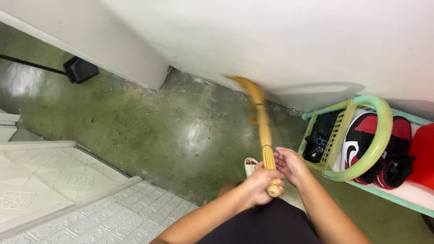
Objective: The person sweeps the floor using a broom, reaching under a white chair and around a table, before using a dustpan to collect the debris.
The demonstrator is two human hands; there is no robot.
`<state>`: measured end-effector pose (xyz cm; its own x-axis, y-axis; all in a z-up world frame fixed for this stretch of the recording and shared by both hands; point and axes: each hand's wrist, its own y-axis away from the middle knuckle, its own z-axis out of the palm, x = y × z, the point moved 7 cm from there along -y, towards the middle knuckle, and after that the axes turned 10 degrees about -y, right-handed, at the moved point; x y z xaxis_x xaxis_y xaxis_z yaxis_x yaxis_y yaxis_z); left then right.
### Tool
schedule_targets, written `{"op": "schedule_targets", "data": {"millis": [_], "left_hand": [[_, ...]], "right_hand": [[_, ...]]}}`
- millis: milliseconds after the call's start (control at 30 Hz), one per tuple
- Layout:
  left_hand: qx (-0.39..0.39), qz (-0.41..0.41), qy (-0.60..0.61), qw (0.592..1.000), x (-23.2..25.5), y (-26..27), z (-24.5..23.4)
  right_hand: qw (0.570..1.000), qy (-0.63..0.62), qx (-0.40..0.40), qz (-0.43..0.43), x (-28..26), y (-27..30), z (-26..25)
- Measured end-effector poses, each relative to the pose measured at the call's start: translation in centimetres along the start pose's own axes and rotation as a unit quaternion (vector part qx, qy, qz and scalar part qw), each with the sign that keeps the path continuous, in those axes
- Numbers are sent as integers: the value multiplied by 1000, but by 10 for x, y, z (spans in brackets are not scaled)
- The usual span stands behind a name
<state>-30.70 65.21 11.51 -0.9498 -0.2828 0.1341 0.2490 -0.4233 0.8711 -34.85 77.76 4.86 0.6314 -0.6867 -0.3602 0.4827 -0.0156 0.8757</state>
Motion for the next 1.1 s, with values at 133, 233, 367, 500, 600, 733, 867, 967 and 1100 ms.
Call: {"op": "schedule_targets", "data": {"millis": [133, 233, 367, 500, 600, 733, 867, 967, 1100], "left_hand": [[-148, -110, 158, 970, 41, -93, -64], [-60, -87, 103, 989, 63, -161, -122], [223, 21, -93, 970, 84, -171, -161], [232, 120, -152, 953, 57, -142, -116], [151, 116, -132, 973, 25, -101, -66], [-106, -38, 87, 990, 51, -103, -64], [-188, -197, 201, 941, 129, -134, -115], [-131, -143, 144, 970, 189, -147, -159], [8, -9, 71, 997, 308, -145, -256]], "right_hand": [[1000, 7, -6, -6, -4, -26, 10], [1000, 28, -7, -1, -11, -19, 29], [999, 35, -30, -11, -25, 8, 50], [998, 41, -37, 0, -25, 10, 52], [999, 39, -25, 21, -7, -22, 44], [992, 112, -33, -42, -8, -89, 60], [994, 90, -59, 27, -27, -94, 130], [990, 125, -59, 1, -39, -75, 193], [991, 122, -48, 3, -42, -77, 281]]}}
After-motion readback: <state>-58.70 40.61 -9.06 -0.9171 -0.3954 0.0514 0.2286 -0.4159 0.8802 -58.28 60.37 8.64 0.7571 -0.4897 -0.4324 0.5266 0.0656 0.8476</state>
